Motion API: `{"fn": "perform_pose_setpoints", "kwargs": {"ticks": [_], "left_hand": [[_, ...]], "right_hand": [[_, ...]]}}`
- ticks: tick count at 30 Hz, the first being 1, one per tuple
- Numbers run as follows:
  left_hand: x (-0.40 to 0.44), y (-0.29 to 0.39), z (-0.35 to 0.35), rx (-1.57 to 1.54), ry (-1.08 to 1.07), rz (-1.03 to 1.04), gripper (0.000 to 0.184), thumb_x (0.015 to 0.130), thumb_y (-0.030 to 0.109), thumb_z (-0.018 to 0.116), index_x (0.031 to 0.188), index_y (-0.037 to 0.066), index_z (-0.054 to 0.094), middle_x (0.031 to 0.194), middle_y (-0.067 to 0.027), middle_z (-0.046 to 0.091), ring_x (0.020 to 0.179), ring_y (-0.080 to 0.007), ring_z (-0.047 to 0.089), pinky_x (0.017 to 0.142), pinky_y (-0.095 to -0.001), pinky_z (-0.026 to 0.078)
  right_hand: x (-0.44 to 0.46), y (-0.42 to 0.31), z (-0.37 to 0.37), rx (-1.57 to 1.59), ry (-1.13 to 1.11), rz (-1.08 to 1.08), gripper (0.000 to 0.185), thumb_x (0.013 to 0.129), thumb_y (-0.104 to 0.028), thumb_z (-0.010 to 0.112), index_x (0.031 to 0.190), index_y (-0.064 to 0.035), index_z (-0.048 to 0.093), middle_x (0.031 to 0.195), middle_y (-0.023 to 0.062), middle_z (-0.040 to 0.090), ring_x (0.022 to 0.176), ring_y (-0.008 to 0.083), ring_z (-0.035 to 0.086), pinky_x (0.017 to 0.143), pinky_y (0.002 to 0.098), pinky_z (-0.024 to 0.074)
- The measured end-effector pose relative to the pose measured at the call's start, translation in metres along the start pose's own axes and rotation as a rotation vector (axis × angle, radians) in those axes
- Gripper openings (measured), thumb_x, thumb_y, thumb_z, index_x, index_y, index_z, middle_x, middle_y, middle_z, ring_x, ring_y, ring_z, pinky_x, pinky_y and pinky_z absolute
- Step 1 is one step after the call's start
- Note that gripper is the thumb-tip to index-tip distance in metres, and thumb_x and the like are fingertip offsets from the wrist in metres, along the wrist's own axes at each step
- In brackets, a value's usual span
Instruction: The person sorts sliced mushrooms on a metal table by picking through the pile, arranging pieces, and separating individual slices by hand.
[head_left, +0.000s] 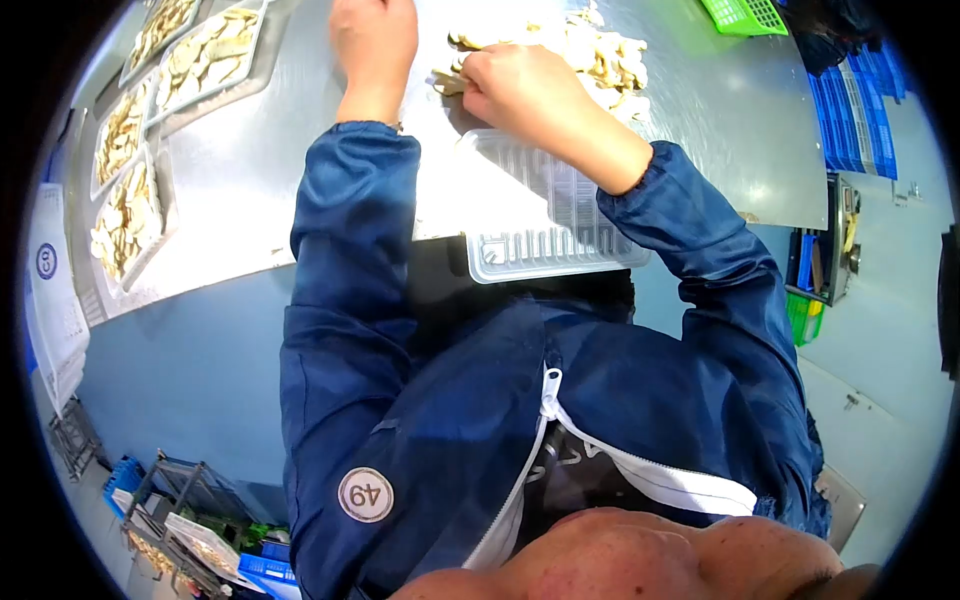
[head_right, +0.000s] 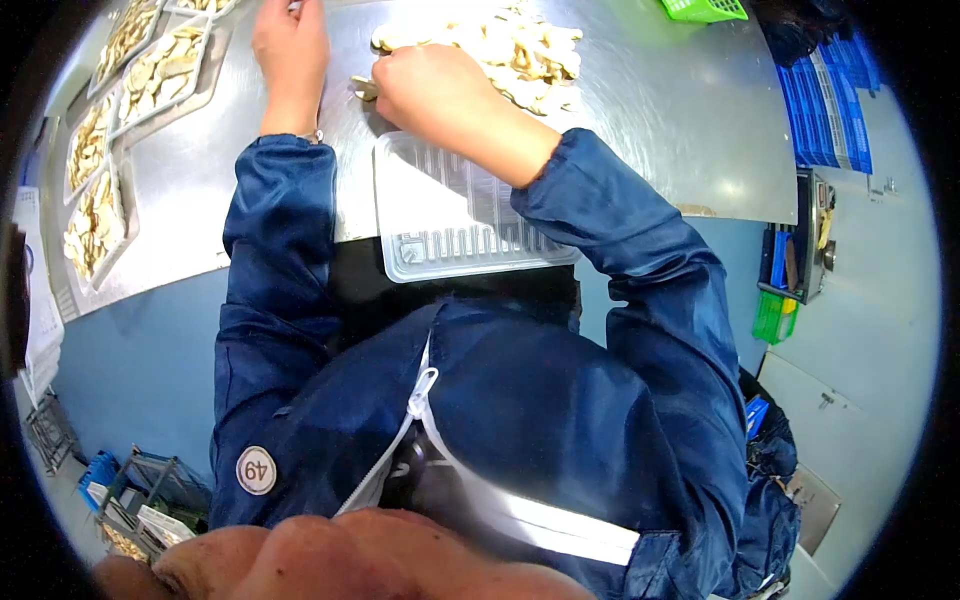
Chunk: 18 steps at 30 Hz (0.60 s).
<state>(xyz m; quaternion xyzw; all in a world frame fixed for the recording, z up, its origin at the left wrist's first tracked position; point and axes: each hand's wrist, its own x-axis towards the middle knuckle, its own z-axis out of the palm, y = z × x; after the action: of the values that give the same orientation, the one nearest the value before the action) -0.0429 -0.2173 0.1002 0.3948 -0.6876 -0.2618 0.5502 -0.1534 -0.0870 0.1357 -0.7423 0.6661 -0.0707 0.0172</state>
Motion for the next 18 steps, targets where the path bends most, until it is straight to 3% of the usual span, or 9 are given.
{"fn": "perform_pose_setpoints", "kwargs": {"ticks": [5,8,11,14,17,18], "left_hand": [[-0.001,0.001,-0.003,-0.019,-0.014,-0.017,0.02,0.088,0.005,0.054,0.104,0.0,0.063,0.094,-0.0209,0.065,0.088,-0.0344,0.063,0.079,-0.039,0.05],[-0.001,-0.004,0.001,-0.024,-0.006,-0.035,0.02,0.088,0.005,0.054,0.105,0.0,0.063,0.096,-0.021,0.065,0.089,-0.0347,0.063,0.079,-0.0397,0.049],[-0.003,-0.006,0.009,-0.023,-0.007,-0.049,0.02,0.088,0.005,0.054,0.105,0.0,0.063,0.097,-0.021,0.065,0.091,-0.0346,0.063,0.081,-0.0397,0.049],[-0.006,-0.011,0.014,-0.038,-0.006,-0.047,0.021,0.088,0.005,0.053,0.106,0.0,0.063,0.099,-0.0209,0.065,0.093,-0.0341,0.062,0.083,-0.0387,0.049],[-0.009,-0.013,0.013,-0.067,0.01,-0.06,0.023,0.087,0.004,0.053,0.107,-0.001,0.063,0.101,-0.0203,0.064,0.094,-0.0326,0.062,0.085,-0.0374,0.048],[-0.01,-0.015,0.014,-0.08,0.015,-0.069,0.023,0.087,0.004,0.053,0.106,-0.001,0.063,0.101,-0.0203,0.064,0.094,-0.0322,0.062,0.084,-0.0374,0.048]], "right_hand": [[-0.022,0.021,-0.019,0.19,0.28,0.047,0.017,0.08,-0.021,0.067,0.078,-0.0038,0.066,0.075,0.0153,0.067,0.069,0.0335,0.066,0.063,0.0408,0.0528],[-0.068,0.048,-0.054,0.382,0.219,0.381,0.022,0.085,-0.021,0.065,0.091,0.0007,0.067,0.074,0.015,0.066,0.067,0.0217,0.066,0.062,0.0321,0.0502],[-0.129,0.101,-0.052,0.49,0.146,0.701,0.022,0.085,-0.018,0.064,0.093,0.0018,0.068,0.069,0.0036,0.062,0.065,0.0098,0.057,0.06,0.0254,0.0457],[-0.177,0.134,-0.042,0.761,0.19,0.938,0.024,0.085,-0.02,0.066,0.095,0.0013,0.069,0.07,0.0016,0.063,0.065,0.0081,0.056,0.059,0.0245,0.0461],[-0.191,0.145,-0.042,0.73,0.144,0.978,0.025,0.086,-0.022,0.068,0.098,0.0005,0.07,0.074,0.004,0.066,0.066,0.0101,0.059,0.061,0.0254,0.0479],[-0.19,0.146,-0.043,0.5,0.196,0.924,0.026,0.087,-0.023,0.068,0.099,0.0002,0.07,0.076,0.0052,0.067,0.068,0.0111,0.061,0.062,0.026,0.0487]]}}
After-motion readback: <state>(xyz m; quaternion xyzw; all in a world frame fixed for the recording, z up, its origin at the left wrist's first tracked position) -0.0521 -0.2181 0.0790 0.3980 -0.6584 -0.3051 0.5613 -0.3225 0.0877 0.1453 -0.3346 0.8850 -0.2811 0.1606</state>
